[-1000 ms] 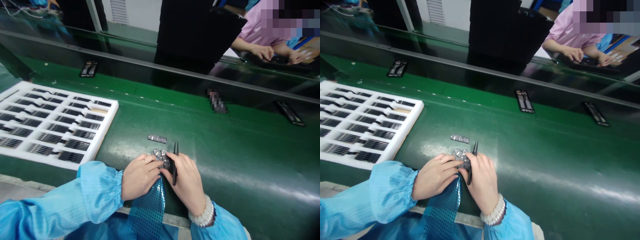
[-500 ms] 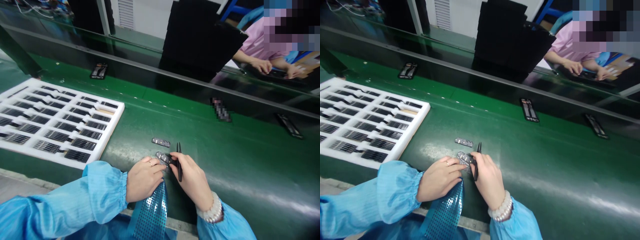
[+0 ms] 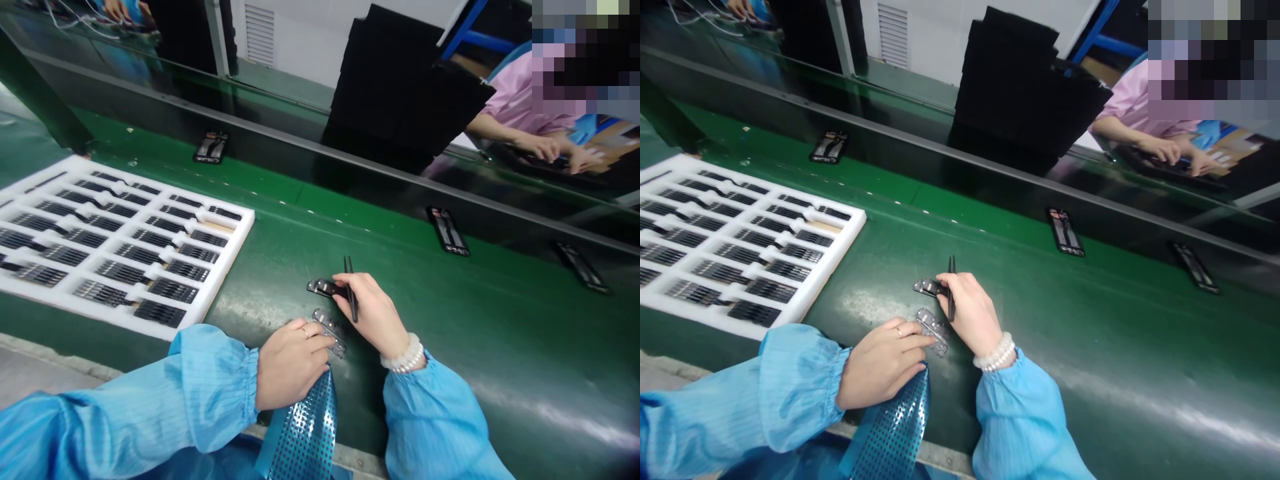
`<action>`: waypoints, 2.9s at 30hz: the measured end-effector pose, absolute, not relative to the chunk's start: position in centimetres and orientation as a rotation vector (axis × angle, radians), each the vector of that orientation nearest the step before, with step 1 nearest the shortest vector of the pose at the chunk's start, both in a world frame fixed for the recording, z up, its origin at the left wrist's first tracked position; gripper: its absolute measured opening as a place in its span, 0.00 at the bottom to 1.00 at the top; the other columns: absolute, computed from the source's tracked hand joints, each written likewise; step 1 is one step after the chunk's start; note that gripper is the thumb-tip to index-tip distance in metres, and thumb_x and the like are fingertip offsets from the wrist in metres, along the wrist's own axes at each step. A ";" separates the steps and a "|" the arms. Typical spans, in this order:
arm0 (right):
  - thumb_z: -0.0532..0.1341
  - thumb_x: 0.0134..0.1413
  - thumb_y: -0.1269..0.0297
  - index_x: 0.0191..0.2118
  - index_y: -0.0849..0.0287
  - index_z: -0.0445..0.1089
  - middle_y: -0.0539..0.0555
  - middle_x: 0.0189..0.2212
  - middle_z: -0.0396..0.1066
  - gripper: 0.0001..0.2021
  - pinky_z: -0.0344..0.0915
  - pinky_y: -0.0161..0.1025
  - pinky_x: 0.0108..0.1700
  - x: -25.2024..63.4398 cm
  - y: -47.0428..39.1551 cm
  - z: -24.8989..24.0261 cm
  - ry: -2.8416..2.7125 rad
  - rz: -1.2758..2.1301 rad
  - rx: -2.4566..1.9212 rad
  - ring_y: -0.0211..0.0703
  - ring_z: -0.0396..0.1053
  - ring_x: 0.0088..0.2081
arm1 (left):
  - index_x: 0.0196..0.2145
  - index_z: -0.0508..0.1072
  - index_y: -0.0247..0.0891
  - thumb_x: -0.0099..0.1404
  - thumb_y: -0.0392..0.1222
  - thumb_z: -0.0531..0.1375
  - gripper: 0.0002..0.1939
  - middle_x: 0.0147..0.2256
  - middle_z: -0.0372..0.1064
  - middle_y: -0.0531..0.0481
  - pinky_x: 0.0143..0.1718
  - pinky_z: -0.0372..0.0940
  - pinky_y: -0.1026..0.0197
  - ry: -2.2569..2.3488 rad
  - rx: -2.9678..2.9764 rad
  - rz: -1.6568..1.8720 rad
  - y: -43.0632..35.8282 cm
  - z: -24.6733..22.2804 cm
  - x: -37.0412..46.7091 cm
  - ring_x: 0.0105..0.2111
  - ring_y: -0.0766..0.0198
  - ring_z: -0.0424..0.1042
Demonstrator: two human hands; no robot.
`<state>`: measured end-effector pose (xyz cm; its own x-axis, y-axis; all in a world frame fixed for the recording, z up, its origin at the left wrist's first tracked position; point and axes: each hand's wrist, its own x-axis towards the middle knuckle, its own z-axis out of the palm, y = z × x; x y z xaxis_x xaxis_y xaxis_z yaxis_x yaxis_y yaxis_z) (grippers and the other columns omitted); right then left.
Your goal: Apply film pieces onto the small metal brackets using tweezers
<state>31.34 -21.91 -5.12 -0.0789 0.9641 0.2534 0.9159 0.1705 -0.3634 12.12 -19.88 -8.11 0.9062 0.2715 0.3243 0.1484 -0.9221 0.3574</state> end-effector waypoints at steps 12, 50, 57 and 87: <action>0.57 0.55 0.72 0.45 0.57 0.64 0.55 0.38 0.72 0.11 0.68 0.43 0.42 31.2 -21.5 -6.1 -1.998 0.138 -1.762 0.47 0.69 0.41 | 0.28 0.71 0.35 0.65 0.39 0.55 0.10 0.42 0.72 0.53 0.39 0.55 0.57 0.313 2.745 0.570 -19.9 -7.7 12.1 0.41 0.61 0.65; 0.57 0.58 0.66 0.47 0.57 0.66 0.56 0.39 0.72 0.11 0.66 0.44 0.44 30.1 -20.7 -7.1 -1.963 0.141 -1.731 0.47 0.69 0.42 | 0.32 0.74 0.35 0.65 0.42 0.55 0.10 0.55 0.61 0.39 0.57 0.53 0.42 0.858 2.653 0.499 -17.2 -7.1 11.9 0.58 0.47 0.56; 0.52 0.62 0.65 0.57 0.53 0.59 0.56 0.39 0.73 0.17 0.69 0.46 0.42 31.4 -25.6 -5.2 -1.377 0.303 -1.629 0.44 0.71 0.39 | 0.32 0.74 0.38 0.67 0.42 0.53 0.11 0.33 0.74 0.51 0.39 0.64 0.61 0.648 2.380 0.502 -17.6 -5.8 11.5 0.35 0.64 0.71; 0.64 0.52 0.63 0.37 0.55 0.74 0.53 0.33 0.76 0.07 0.75 0.41 0.37 28.0 -30.4 -6.2 -0.968 0.886 -1.472 0.44 0.76 0.31 | 0.31 0.76 0.40 0.57 0.36 0.59 0.06 0.33 0.75 0.56 0.38 0.65 0.67 0.691 1.944 0.236 -17.6 -5.7 12.0 0.35 0.66 0.73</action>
